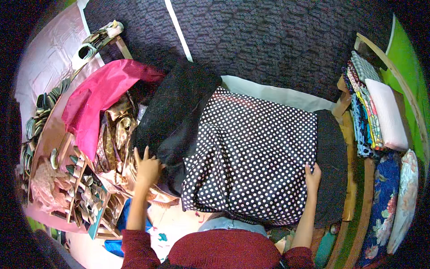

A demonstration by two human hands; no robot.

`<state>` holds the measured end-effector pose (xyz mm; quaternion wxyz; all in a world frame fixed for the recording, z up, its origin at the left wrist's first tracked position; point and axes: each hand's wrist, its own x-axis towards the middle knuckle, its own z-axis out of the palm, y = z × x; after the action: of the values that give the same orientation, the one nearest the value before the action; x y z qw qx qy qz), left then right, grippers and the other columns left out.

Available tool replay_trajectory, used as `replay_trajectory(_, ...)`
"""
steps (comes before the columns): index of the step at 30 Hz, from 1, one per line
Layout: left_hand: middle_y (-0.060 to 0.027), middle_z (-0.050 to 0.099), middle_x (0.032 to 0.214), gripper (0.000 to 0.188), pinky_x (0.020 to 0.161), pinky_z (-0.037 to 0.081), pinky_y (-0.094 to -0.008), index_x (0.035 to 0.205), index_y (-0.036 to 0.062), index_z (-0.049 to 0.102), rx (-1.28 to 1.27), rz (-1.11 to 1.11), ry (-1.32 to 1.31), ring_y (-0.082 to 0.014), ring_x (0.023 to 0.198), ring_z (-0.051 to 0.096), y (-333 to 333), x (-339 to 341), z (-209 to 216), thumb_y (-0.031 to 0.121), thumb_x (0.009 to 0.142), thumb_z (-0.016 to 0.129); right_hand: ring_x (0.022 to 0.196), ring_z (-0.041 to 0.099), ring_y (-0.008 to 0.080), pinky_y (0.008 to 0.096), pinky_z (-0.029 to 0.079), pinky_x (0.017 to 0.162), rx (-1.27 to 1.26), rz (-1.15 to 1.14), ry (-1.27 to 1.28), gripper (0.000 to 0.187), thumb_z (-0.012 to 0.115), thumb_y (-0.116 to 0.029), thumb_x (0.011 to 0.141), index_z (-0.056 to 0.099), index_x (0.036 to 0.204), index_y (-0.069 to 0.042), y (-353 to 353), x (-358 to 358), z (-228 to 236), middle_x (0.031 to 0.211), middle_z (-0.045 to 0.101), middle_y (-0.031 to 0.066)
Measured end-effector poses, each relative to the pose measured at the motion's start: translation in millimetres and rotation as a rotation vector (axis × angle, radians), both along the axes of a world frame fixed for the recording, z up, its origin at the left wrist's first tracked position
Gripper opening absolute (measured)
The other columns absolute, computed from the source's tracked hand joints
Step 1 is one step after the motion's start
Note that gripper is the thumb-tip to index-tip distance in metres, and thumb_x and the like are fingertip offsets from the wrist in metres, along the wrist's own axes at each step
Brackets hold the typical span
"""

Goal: The recorder selects a piece of black and white polka-dotted fabric from a pile, lays it flat on a surface, and folds it neatly.

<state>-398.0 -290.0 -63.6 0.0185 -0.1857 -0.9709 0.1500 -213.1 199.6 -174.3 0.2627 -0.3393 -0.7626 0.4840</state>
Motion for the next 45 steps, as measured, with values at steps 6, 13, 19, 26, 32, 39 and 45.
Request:
replay_trajectory(6, -0.0195, 0.027, 0.139, 0.043, 0.103, 0.006, -0.0586, 0.123, 0.0106, 0.047, 0.373, -0.2, 0.193, -0.0353, 0.129, 0.024, 60.2, 15.7, -67.2, 0.02, 0.082, 0.053, 0.084, 0.055, 0.0132, 0.0215, 0.047, 0.057, 0.043, -0.015, 0.02, 0.033, 0.057, -0.016, 0.084, 0.053, 0.107, 0.006, -8.4, -4.3, 3.4, 0.1, 0.059, 0.0094)
replay_trajectory(13, -0.0171, 0.035, 0.136, 0.034, 0.099, -0.007, -0.0616, 0.096, 0.0074, 0.066, 0.755, -0.127, -0.057, -0.0344, 0.13, 0.023, 43.2, 12.1, -63.7, 0.033, 0.086, 0.047, 0.076, 0.056, 0.0142, 0.0237, 0.048, 0.056, 0.074, -0.005, 0.027, 0.029, 0.056, -0.016, 0.084, 0.054, 0.104, 0.005, -11.1, -1.4, 7.8, 0.093, 0.059, 0.0088)
replay_trajectory(19, -0.025, 0.06, 0.093, 0.047, 0.107, 0.005, -0.0492, 0.081, -0.0052, 0.064, 0.813, -0.081, -0.386, -0.0344, 0.113, 0.047, 38.7, 32.2, -53.6, 0.041, 0.081, 0.052, 0.092, 0.057, 0.0279, 0.0344, 0.041, 0.087, 0.181, -0.074, -0.043, 0.038, 0.057, -0.021, 0.083, 0.052, 0.107, 0.008, 7.9, 2.0, -20.0, 0.108, 0.056, 0.0204)
replay_trajectory(26, -0.0148, 0.051, 0.061, 0.023, 0.057, 0.042, -0.0333, 0.079, -0.0047, 0.052, 1.385, 0.233, -0.027, -0.0166, 0.056, 0.051, 26.4, 37.9, -65.8, 0.017, 0.088, 0.048, 0.09, 0.056, 0.0172, 0.0299, 0.043, 0.08, -0.002, 0.027, 0.014, 0.028, 0.055, -0.013, 0.083, 0.054, 0.104, 0.007, -6.5, -1.9, 7.2, 0.102, 0.059, 0.0121)
replay_trajectory(32, -0.0233, 0.059, 0.08, 0.019, 0.066, 0.045, -0.0375, 0.087, -0.0039, 0.058, 1.164, 0.224, 0.248, -0.0351, 0.072, 0.059, 38.1, 36.3, -44.6, 0.012, 0.086, 0.047, 0.079, 0.059, 0.0202, 0.0302, 0.045, 0.072, 0.115, 0.058, 0.106, 0.025, 0.057, -0.016, 0.081, 0.057, 0.096, 0.004, 2.3, 4.5, -9.7, 0.086, 0.063, 0.0154)
replay_trajectory(39, -0.0213, 0.06, 0.076, 0.02, 0.062, 0.045, -0.0442, 0.089, 0.0031, 0.054, 0.734, 0.35, 0.128, -0.0389, 0.069, 0.058, 27.2, 43.7, -68.7, 0.02, 0.087, 0.043, 0.061, 0.057, 0.0247, 0.0337, 0.042, 0.056, 0.482, -0.1, -0.036, 0.026, 0.059, -0.021, 0.081, 0.055, 0.084, 0.005, -21.6, -5.3, 18.0, 0.068, 0.058, 0.0181)
replay_trajectory(45, -0.019, 0.051, 0.116, 0.031, 0.089, 0.037, -0.0432, 0.102, 0.0029, 0.056, 0.691, 0.113, 0.396, -0.0339, 0.108, 0.047, 54.1, 44.1, -38.2, 0.024, 0.079, 0.052, 0.061, 0.055, 0.0245, 0.0342, 0.043, 0.06, 0.088, 0.052, -0.3, 0.039, 0.06, -0.032, 0.08, 0.057, 0.088, 0.007, -26.0, 30.3, 25.1, 0.067, 0.057, 0.0172)
